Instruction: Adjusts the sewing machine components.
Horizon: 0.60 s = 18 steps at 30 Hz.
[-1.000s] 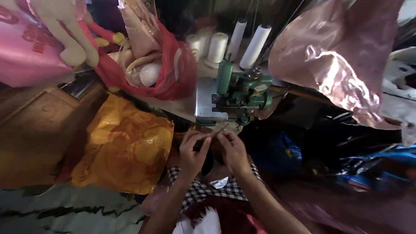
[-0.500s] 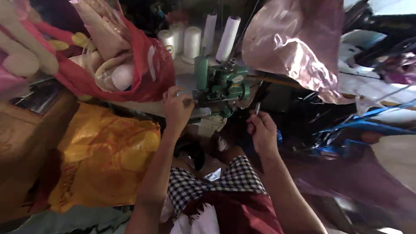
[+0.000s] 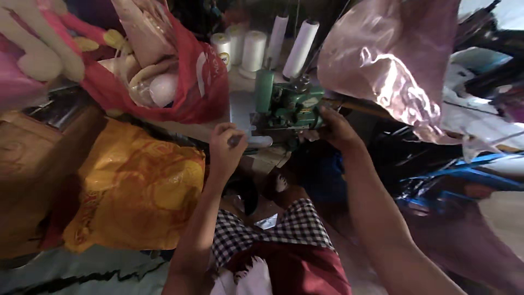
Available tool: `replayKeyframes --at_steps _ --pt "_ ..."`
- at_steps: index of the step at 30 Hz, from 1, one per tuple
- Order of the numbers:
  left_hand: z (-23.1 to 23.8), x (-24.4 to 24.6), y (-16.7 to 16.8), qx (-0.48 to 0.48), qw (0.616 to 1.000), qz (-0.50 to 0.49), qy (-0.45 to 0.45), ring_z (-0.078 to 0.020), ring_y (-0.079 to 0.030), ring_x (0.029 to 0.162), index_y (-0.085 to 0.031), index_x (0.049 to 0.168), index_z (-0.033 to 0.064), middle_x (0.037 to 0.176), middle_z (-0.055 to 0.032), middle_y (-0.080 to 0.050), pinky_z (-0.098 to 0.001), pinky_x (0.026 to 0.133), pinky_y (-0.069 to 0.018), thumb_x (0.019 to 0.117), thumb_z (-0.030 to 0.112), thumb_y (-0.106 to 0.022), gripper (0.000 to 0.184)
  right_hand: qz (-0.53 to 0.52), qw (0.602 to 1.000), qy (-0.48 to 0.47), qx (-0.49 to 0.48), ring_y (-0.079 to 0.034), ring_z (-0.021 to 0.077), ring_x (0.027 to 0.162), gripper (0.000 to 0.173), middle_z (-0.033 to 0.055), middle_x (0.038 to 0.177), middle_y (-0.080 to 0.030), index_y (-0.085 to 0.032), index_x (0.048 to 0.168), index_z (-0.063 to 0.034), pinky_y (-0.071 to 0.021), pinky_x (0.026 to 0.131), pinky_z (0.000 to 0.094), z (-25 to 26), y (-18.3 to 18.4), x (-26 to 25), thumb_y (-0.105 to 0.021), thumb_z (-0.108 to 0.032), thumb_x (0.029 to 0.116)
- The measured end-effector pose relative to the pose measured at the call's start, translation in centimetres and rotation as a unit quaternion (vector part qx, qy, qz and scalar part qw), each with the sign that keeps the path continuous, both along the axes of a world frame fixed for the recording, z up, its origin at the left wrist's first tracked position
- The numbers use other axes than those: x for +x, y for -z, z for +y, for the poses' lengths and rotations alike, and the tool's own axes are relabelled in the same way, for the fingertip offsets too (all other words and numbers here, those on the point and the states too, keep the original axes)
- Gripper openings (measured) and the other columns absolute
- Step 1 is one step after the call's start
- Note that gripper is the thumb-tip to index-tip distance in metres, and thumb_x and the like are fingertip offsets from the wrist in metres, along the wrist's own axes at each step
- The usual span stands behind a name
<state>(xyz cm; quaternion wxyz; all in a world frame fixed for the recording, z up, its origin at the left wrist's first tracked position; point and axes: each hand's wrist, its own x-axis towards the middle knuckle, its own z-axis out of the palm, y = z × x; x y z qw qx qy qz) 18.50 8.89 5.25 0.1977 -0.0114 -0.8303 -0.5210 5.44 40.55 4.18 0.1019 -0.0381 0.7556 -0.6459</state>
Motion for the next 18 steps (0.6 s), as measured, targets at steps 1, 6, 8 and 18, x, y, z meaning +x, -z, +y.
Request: replayKeyframes --at_steps 1,6,8,18 --pt "0.1 0.0 0.1 0.001 1.000 0.000 0.001 -0.0266 -0.057 0.119 -0.075 0.099 0.0025 0.131 -0.0150 -0.061 -0.0425 0.096 -0.0502 0.0946 0.016 -0.070 0.014 0.001 1.000 0.002 0.000 -0.064 0.0021 0.089 0.044 -0.0046 0.109 -0.066 -0.052 0.137 -0.0178 -0.0547 0.073 0.0222 -0.1 0.0 0.0 -0.047 -0.048 0.1052" --pt "0.4 0.0 0.3 0.012 1.000 -0.007 0.008 -0.0234 -0.058 0.116 -0.075 0.099 0.0047 0.131 -0.0134 -0.060 -0.0379 0.091 -0.0520 0.0951 0.016 -0.070 0.013 0.009 1.000 -0.008 0.017 -0.064 0.0043 0.086 0.044 -0.0019 0.109 -0.065 -0.051 0.138 -0.0154 -0.0547 0.070 0.0238 0.3 0.1 -0.1 -0.049 -0.045 0.1053" --pt "0.4 0.2 0.3 0.008 1.000 -0.008 0.012 -0.0235 -0.058 0.117 -0.075 0.098 0.0054 0.132 -0.0131 -0.059 -0.0382 0.089 -0.0535 0.0954 0.017 -0.069 0.013 0.036 0.999 -0.028 -0.001 -0.065 0.0033 0.083 0.048 -0.0034 0.108 -0.066 -0.045 0.146 -0.0160 -0.0562 0.069 0.0223 0.7 0.4 0.2 -0.053 -0.036 0.1031" --pt "0.0 -0.1 -1.0 0.047 0.997 -0.035 0.045 -0.0136 -0.062 0.098 -0.074 0.097 0.0045 0.122 -0.0105 -0.064 -0.0278 0.079 -0.0525 0.0965 0.016 -0.069 0.012 0.197 0.933 0.092 0.287 -0.064 0.0409 0.113 0.044 0.0273 0.130 -0.063 -0.057 0.140 -0.0010 -0.0496 0.097 0.0601 -0.4 -3.4 3.6 -0.060 -0.028 0.1045"
